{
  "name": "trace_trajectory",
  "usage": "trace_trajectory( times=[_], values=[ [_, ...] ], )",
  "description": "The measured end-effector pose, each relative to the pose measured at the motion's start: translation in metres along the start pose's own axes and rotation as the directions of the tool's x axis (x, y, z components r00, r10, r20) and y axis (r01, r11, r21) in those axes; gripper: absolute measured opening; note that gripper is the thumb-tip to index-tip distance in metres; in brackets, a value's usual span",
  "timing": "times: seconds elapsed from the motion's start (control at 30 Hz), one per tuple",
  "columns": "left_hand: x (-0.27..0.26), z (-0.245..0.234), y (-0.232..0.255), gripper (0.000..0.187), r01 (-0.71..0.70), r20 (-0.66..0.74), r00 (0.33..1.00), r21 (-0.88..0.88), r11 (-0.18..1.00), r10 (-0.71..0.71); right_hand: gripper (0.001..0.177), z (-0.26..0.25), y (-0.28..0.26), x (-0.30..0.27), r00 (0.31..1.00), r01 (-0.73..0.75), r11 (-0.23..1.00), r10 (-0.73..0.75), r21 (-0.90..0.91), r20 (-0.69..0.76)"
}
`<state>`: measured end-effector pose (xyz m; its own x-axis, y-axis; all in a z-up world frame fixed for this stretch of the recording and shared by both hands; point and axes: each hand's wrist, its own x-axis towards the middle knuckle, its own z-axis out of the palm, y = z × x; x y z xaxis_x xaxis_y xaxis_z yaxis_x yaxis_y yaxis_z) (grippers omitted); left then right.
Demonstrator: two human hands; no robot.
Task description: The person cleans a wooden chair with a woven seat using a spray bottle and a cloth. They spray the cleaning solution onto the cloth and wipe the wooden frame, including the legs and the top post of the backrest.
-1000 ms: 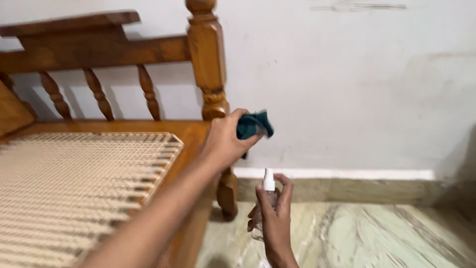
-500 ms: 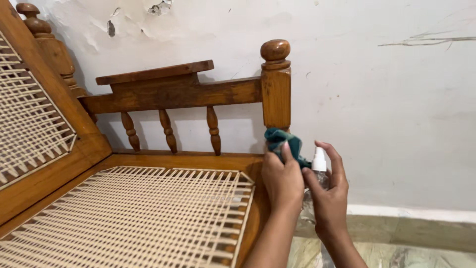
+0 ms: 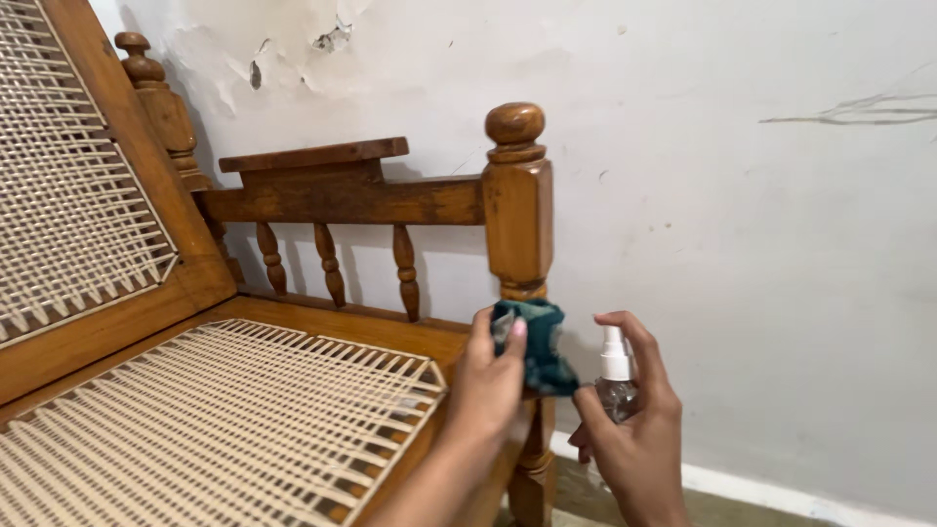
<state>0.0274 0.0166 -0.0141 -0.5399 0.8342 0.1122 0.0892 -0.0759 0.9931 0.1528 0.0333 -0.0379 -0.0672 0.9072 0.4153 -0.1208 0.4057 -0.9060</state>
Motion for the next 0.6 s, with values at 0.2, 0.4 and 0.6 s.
trace_trajectory(
  times=[0.2, 0.4, 0.6],
  values=[
    [0.025, 0.029, -0.018, 0.037, -0.182, -0.194, 0.950, 0.286, 0.941, 0.243, 0.070, -0.041, -0.004, 0.017, 0.997, 0.053, 0.998, -0.052, -0.019, 0.056],
    [0.035, 0.103, -0.069, 0.038, -0.168, -0.201, 0.957, 0.199, 0.965, 0.208, 0.065, -0.087, 0.013, 0.029, 0.996, 0.078, 0.991, -0.074, -0.110, 0.043],
    [0.004, 0.146, -0.088, 0.035, -0.042, -0.105, 0.994, -0.111, 0.993, 0.030, 0.059, -0.117, 0.041, 0.035, 0.981, 0.193, 0.971, -0.190, -0.138, 0.033]
  ],
)
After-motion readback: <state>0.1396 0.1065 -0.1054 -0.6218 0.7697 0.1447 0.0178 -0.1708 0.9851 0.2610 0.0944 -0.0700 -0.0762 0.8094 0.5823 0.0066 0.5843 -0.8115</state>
